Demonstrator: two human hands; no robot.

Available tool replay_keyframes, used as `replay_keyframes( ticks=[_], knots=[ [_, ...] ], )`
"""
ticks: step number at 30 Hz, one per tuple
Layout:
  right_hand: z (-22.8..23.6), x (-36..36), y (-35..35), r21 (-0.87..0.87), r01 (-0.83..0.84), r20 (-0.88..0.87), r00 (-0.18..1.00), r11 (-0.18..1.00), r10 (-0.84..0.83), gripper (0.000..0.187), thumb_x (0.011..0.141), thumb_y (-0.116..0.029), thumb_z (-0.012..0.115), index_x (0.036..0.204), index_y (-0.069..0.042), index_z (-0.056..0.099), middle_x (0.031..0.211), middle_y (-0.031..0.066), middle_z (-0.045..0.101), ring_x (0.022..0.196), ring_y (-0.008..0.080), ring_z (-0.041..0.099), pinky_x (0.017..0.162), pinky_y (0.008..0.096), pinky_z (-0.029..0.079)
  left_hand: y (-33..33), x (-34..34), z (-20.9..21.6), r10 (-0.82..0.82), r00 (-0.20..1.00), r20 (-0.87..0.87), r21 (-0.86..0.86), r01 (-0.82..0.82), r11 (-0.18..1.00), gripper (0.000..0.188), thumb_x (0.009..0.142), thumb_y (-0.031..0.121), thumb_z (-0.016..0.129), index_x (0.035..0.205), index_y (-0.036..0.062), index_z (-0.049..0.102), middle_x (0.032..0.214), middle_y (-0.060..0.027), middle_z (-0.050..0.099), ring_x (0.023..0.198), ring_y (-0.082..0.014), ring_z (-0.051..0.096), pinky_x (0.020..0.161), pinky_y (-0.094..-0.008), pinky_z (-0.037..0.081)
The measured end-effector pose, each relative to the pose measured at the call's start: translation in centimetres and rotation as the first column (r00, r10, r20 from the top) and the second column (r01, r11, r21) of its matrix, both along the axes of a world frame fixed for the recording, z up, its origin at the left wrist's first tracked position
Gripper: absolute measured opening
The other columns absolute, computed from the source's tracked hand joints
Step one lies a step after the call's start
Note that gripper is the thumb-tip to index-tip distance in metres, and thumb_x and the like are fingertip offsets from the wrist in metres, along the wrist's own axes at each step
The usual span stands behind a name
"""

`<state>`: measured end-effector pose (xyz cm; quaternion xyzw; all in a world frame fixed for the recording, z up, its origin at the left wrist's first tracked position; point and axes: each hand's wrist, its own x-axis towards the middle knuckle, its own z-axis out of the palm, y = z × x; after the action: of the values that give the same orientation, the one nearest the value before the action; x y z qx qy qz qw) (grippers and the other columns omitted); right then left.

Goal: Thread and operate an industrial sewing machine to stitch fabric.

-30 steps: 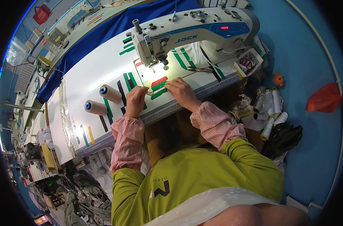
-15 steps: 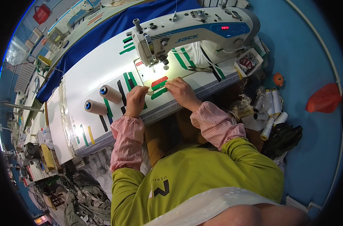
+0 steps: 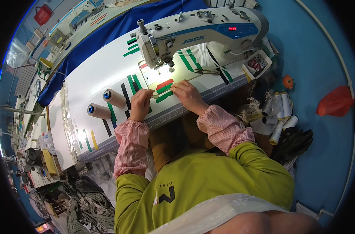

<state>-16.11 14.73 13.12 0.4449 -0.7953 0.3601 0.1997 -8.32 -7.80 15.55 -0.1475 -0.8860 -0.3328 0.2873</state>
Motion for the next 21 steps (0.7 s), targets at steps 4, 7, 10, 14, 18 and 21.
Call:
replay_keyframes(
  ticks=[4,7,10,14,18,21],
  knots=[
    [0.07,0.04,0.00,0.005,0.000,-0.006,1.000,1.000,0.000,0.020,0.081,-0.002,0.065,0.100,-0.003,0.072,0.102,0.0069,0.070,0.099,0.0237,0.063,0.089,0.0339,0.053,-0.07,0.04,-0.06,-0.002,1.000,0.001,-0.007,0.002,1.000,0.014,0.086,-0.007,0.063,0.097,0.0017,0.063,0.078,-0.0130,0.064,0.071,-0.0304,0.065,0.063,-0.0358,0.050],
    [0.03,0.08,0.02,0.011,0.004,0.000,1.000,1.000,-0.004,0.020,0.081,-0.002,0.065,0.100,-0.003,0.072,0.102,0.0069,0.070,0.099,0.0237,0.063,0.089,0.0338,0.053,-0.03,0.07,0.01,-0.004,1.000,0.000,-0.008,0.004,1.000,0.014,0.086,-0.007,0.063,0.096,0.0016,0.063,0.078,-0.0130,0.064,0.070,-0.0301,0.065,0.063,-0.0355,0.050],
    [-0.03,0.01,0.02,0.011,0.006,-0.007,1.000,1.000,-0.006,0.020,0.081,-0.002,0.065,0.100,-0.003,0.072,0.102,0.0070,0.070,0.100,0.0236,0.063,0.089,0.0337,0.053,0.07,0.03,0.08,-0.011,1.000,-0.006,0.000,0.011,1.000,0.014,0.086,-0.007,0.063,0.096,0.0016,0.063,0.078,-0.0130,0.064,0.070,-0.0298,0.065,0.062,-0.0353,0.050],
    [-0.29,-0.13,-0.06,-0.004,0.003,-0.007,1.000,1.000,-0.003,0.025,0.078,0.002,0.070,0.102,-0.004,0.071,0.103,0.0048,0.069,0.099,0.0238,0.062,0.086,0.0346,0.054,-0.06,-0.12,-0.09,-0.014,1.000,-0.018,0.003,0.014,1.000,0.014,0.086,-0.007,0.064,0.096,0.0014,0.063,0.078,-0.0130,0.064,0.070,-0.0296,0.065,0.062,-0.0351,0.050],
    [-0.27,-0.23,-0.11,0.006,0.008,-0.002,1.000,1.000,-0.008,0.022,0.080,0.000,0.068,0.101,-0.004,0.072,0.103,0.0059,0.070,0.099,0.0236,0.063,0.088,0.0341,0.053,-0.13,-0.21,-0.11,-0.015,1.000,-0.012,-0.002,0.015,1.000,0.013,0.085,-0.007,0.064,0.096,0.0013,0.064,0.078,-0.0132,0.064,0.070,-0.0299,0.065,0.062,-0.0355,0.051],
    [-0.09,-0.11,-0.17,0.014,0.009,-0.007,1.000,1.000,-0.009,0.020,0.081,-0.003,0.066,0.100,-0.004,0.072,0.102,0.0070,0.070,0.100,0.0236,0.063,0.089,0.0338,0.052,-0.19,-0.06,0.01,-0.022,1.000,-0.014,-0.006,0.022,1.000,0.013,0.085,-0.006,0.064,0.096,0.0014,0.064,0.077,-0.0133,0.064,0.070,-0.0302,0.065,0.062,-0.0358,0.050]
  ],
)
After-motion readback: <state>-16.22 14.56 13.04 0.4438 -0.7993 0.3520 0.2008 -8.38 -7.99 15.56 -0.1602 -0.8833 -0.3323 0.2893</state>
